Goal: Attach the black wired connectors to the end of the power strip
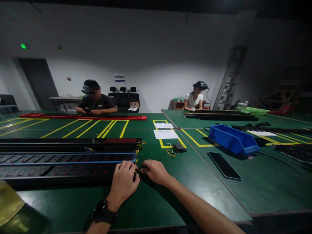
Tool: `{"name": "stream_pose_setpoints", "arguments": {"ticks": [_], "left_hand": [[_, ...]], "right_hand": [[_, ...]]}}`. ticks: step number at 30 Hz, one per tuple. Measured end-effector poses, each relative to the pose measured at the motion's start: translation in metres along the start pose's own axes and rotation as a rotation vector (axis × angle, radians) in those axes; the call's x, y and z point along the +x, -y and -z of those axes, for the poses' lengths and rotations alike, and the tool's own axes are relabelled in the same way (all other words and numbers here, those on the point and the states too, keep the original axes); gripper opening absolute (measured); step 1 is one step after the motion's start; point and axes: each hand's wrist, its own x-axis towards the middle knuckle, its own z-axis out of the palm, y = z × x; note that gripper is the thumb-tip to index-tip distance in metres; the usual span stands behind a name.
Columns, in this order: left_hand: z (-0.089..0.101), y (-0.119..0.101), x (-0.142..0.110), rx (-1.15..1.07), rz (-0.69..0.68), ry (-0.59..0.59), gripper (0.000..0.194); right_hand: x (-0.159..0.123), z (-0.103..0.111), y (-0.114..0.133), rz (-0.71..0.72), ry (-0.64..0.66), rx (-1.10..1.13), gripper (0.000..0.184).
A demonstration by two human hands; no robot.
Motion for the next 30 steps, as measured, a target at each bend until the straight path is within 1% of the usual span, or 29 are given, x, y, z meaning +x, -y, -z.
{"name": "stream_pose_setpoints", "arguments": {"ticks": [14,24,28,30], "left_hand": [[0.0001,-0.0002,-0.0002,0.016,0.010,-0.011,0.010],[0.0010,-0.0003,0.0000,0.015,0.015,-0.007,0.010],[0.0006,-0.0011,-0.0002,0.022,0.011,-0.015,0.012],[0.0001,-0.0015,-0.0005,0.034,0.007,-0.025,0.013]], "right_hand": [[-0.0030,0.0053,0.0034,0.016,0.023,-0.025,0.014],[-0.0026,0.0062,0.0053,-0.007,0.009,-0.046,0.021],[-0.0040,0.0061,0.0048,0.001,-0.007,-0.004,0.017],[-0.0047,0.0059,0.0045,0.013,-0.022,0.037,0.018]]}}
